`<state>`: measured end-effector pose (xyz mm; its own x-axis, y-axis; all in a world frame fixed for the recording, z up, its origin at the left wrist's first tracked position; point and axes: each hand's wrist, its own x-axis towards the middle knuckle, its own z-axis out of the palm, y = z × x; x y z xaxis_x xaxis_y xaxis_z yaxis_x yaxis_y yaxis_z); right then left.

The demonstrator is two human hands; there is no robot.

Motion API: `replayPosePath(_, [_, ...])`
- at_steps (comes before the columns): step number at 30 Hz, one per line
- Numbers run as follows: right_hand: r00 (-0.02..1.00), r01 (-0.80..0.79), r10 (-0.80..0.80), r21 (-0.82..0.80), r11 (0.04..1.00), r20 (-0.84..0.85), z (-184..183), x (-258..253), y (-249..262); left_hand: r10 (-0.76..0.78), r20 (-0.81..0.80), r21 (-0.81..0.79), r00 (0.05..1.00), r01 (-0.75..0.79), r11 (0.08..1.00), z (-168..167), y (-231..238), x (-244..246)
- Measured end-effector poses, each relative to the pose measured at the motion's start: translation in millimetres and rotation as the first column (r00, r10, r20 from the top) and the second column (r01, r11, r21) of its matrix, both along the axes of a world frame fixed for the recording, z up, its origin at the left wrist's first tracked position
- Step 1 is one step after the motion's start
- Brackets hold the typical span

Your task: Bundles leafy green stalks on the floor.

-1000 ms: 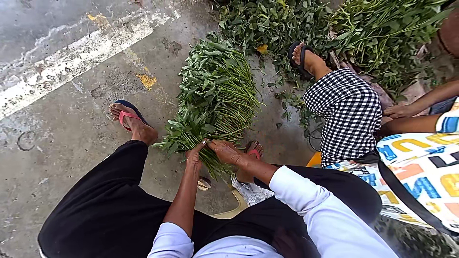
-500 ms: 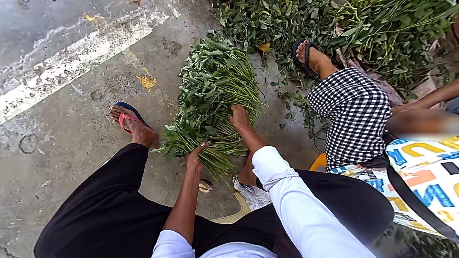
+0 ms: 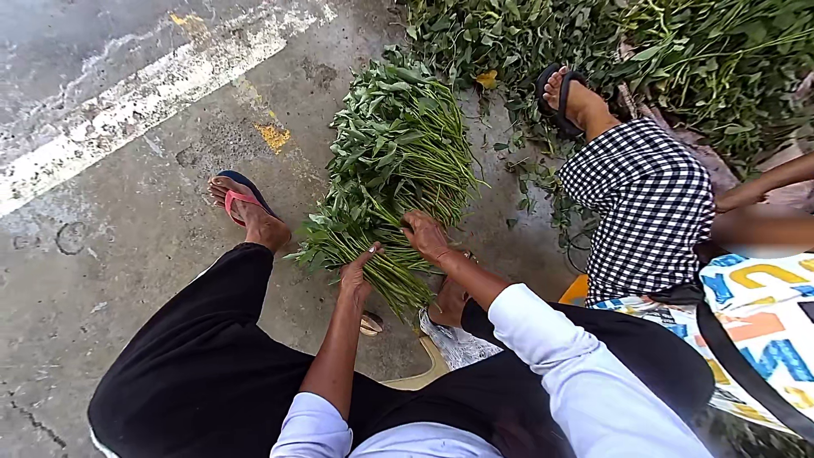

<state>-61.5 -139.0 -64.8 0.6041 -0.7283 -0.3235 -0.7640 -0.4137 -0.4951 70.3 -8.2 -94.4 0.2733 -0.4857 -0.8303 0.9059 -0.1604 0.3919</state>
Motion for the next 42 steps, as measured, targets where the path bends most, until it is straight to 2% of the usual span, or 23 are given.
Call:
replayPosePath(3, [0.996, -0.044, 0.038, 0.077, 0.996, 0.076, 5.3, 3.8, 37.8, -0.045, -0.022, -0.004, 0.999, 0.045, 0.999, -2.4, 1.0, -0.9])
replayPosePath(5, [0.995, -0.094, 0.089, 0.124, 0.988, 0.043, 9.8, 3.7, 48.8, -0.086, -0.014, -0.005, 0.996, 0.086, 0.996, 0.4, -1.3, -2.8])
replayPosePath(7, [0.982, -0.188, 0.189, 0.075, 0.979, -0.007, 13.1, 2.7, 54.9, -0.103, 0.003, 0.003, 0.995, 0.103, 0.995, 3.4, -1.9, -4.7])
replayPosePath(11, [0.936, -0.319, 0.322, 0.039, 0.947, -0.142, 22.1, 8.7, 61.6, -0.086, 0.102, 0.004, 0.991, 0.086, 0.996, 2.4, -3.2, -4.3])
replayPosePath(15, [0.902, -0.39, 0.419, 0.218, 0.894, -0.104, 32.7, 14.3, 29.7, -0.057, 0.144, 0.062, 0.988, 0.048, 0.997, 3.6, -5.4, -2.6])
replayPosePath(17, [0.936, -0.313, 0.339, 0.21, 0.926, -0.099, 36.5, 15.8, -6.6, -0.037, 0.14, 0.057, 0.989, 0.029, 0.998, 2.4, -6.0, -1.0])
replayPosePath(20, [0.994, -0.026, 0.024, -0.022, 0.999, -0.11, 22.6, 7.5, -69.1, -0.039, 0.116, 0.01, 0.993, 0.038, 0.999, -2.3, -4.2, -0.6])
replayPosePath(22, [0.977, 0.141, -0.16, -0.134, 0.981, -0.142, 13.8, 2.7, -104.5, -0.051, 0.106, -0.006, 0.993, 0.052, 0.999, -2.6, -4.7, -1.4])
replayPosePath(25, [0.946, 0.226, -0.265, -0.207, 0.952, -0.187, -3.8, 0.7, -129.9, -0.075, 0.108, -0.002, 0.991, 0.075, 0.997, 1.5, -5.7, -3.1])
replayPosePath(28, [0.942, 0.217, -0.272, -0.256, 0.942, -0.2, -14.2, 4.2, -133.6, -0.072, 0.1, -0.011, 0.992, 0.073, 0.997, 2.1, -6.9, -3.6])
replayPosePath(30, [0.96, 0.164, -0.22, -0.291, 0.942, -0.172, -16.3, 3.8, -129.8, -0.062, 0.088, -0.008, 0.994, 0.063, 0.998, 2.2, -7.1, -3.7])
replayPosePath(35, [0.998, -0.062, 0.059, -0.295, 0.953, -0.02, -8.2, 12.4, -83.4, -0.03, 0.084, -0.042, 0.996, 0.033, 0.999, 2.8, -8.2, -2.8])
replayPosePath(37, [0.987, -0.113, 0.147, -0.371, 0.922, 0.066, -9.4, 14.7, -67.8, -0.036, 0.097, -0.034, 0.995, 0.039, 0.999, 4.5, -8.8, -3.1])
replayPosePath(39, [0.984, -0.092, 0.148, -0.433, 0.897, 0.098, -7.8, 18.6, -74.2, -0.037, 0.1, -0.034, 0.994, 0.041, 0.999, 3.0, -8.4, -3.5])
replayPosePath(42, [0.996, -0.015, 0.053, -0.44, 0.898, 0.075, -5.3, 26.1, -104.4, -0.03, 0.1, -0.03, 0.995, 0.033, 0.999, 1.4, -7.0, -4.6])
